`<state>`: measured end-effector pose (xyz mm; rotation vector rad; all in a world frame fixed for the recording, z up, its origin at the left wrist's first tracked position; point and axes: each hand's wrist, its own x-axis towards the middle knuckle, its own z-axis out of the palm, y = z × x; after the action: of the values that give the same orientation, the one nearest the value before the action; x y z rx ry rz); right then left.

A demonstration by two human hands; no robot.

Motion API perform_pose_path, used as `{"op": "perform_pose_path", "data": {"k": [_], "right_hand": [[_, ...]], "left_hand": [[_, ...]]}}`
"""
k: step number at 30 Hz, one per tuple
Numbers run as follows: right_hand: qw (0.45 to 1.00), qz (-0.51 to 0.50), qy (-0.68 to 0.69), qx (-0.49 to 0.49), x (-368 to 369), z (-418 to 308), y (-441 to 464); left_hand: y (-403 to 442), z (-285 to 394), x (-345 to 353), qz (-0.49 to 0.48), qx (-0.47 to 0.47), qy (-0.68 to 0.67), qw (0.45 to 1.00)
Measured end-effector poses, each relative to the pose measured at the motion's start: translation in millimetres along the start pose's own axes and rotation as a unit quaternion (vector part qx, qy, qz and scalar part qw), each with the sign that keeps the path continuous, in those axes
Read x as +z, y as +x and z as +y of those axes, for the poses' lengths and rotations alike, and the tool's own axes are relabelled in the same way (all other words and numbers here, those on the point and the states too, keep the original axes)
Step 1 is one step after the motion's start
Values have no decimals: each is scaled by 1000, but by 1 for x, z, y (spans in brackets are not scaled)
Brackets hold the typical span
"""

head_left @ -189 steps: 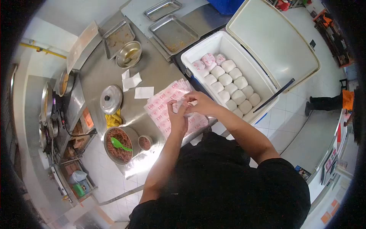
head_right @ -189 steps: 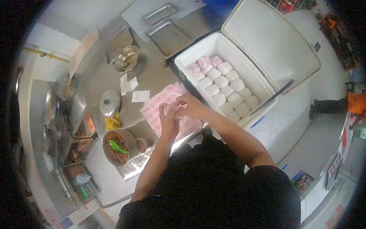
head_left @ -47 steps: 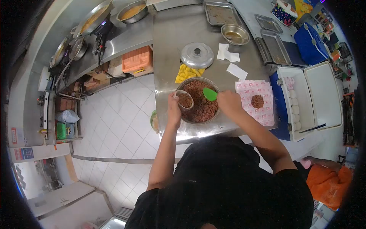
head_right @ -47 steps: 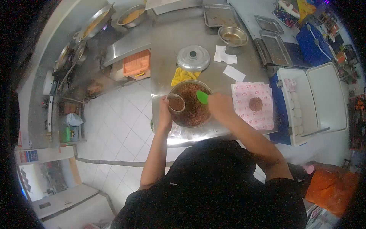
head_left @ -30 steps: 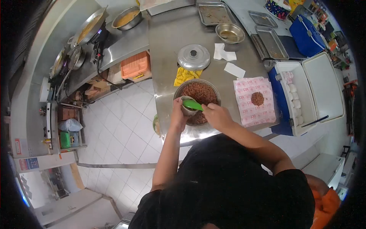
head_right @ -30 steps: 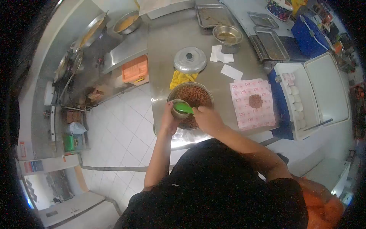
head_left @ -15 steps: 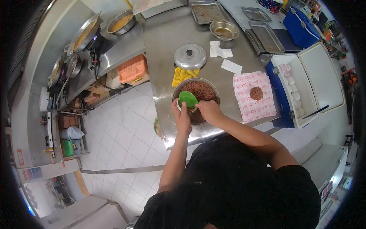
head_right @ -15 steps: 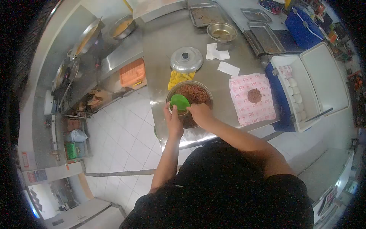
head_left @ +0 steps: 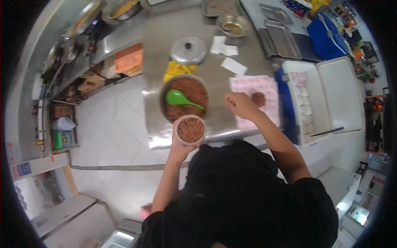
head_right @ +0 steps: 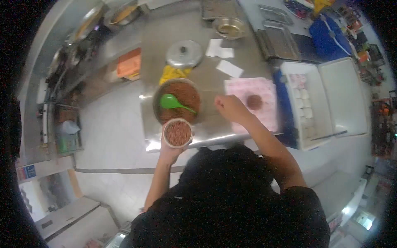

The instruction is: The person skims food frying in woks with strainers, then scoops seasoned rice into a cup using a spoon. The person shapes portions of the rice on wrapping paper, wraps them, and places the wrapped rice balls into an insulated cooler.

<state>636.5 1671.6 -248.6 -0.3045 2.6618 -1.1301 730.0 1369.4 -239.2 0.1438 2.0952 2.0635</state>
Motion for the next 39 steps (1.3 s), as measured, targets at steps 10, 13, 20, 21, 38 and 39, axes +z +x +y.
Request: {"op": "perform_pose_path", "data": {"k": [10, 13, 20, 21, 38, 39], "right_hand": [[970, 10, -239, -51, -38, 228, -170], [969, 45, -227, -90, -39, 242, -164], [962, 50, -221, -155, -36, 272, -156], [963, 46, -205, -170, -39, 276, -152], [962, -129, -183, -156, -46, 269, -162], [969, -134, -166, -125, -49, 271, -152]], "left_hand": [[24, -159, 145, 274, -13, 273, 922], [31, -158, 173, 384, -13, 326, 864], [31, -137, 255, 55, 146, 411, 898], [46, -144, 261, -62, 165, 390, 904], [49, -131, 268, -140, 162, 507, 835], [50, -123, 273, -135, 147, 504, 840]]}}
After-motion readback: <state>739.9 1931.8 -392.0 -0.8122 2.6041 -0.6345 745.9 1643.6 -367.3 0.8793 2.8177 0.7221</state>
